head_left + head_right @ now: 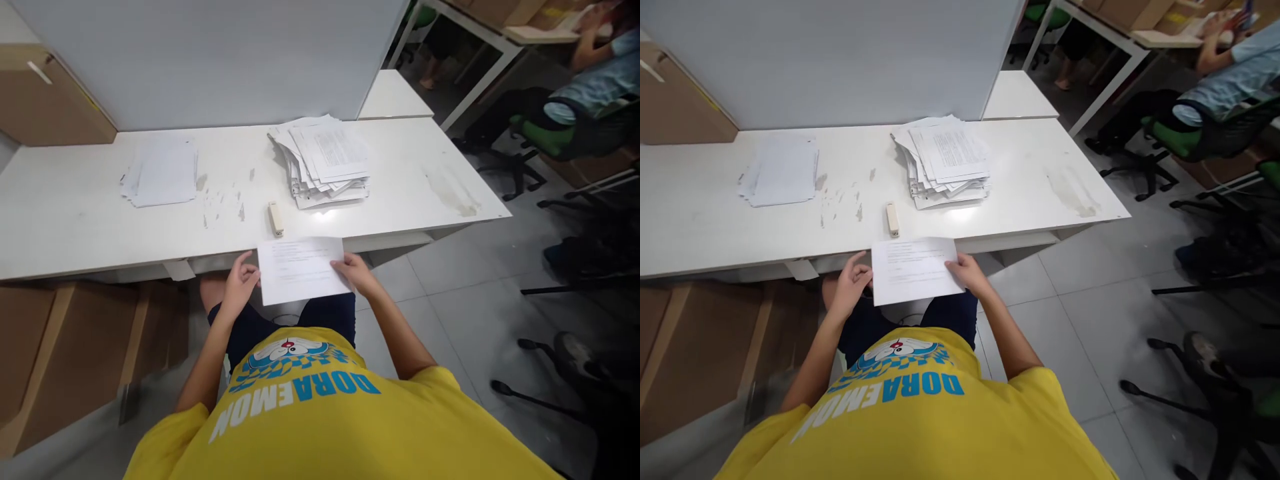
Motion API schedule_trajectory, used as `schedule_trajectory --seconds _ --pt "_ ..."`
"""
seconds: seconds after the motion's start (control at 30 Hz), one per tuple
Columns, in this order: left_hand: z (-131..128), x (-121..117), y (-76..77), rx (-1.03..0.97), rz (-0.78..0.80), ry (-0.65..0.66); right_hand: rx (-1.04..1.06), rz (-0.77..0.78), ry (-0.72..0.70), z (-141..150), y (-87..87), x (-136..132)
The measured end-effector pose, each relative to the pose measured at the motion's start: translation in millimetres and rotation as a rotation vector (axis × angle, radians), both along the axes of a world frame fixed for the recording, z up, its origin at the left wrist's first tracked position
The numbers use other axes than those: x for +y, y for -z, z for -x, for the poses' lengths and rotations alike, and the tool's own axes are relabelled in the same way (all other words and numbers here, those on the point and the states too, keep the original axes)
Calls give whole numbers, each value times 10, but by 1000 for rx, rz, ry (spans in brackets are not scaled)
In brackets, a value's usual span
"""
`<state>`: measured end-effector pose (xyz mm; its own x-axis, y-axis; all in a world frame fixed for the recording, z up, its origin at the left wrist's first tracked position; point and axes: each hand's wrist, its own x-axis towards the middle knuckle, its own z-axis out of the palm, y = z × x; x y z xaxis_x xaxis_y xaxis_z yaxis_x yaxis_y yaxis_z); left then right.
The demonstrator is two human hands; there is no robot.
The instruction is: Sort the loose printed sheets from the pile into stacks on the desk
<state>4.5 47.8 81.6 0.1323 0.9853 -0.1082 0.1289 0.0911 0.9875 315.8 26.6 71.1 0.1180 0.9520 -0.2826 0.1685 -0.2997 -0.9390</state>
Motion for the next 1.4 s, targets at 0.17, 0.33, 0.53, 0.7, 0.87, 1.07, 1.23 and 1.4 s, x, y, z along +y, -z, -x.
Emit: schedule_trajectory --seconds 0.17,0.33,0.53,0.7,0.87,1.07,1.23,1.4 --pt "-309 193 -61 226 -301 -41 -82 36 29 -292 -185 304" --pt "-371 332 -197 400 -714 -20 -98 60 22 -341 -331 437" --pt "-355 730 12 635 -867 202 -69 77 33 -365 -315 398" --pt "-371 827 173 684 -899 212 -30 71 15 -417 -199 385" --pt "-384 842 194 708 -925 146 -18 45 11 -467 -170 402" --pt "-393 858 199 796 -908 170 20 40 22 -488 -145 415" --pt "-415 857 179 786 -873 135 23 21 32 -464 -129 380" --pt "-461 835 162 761 -842 101 -24 -4 37 -465 -182 346"
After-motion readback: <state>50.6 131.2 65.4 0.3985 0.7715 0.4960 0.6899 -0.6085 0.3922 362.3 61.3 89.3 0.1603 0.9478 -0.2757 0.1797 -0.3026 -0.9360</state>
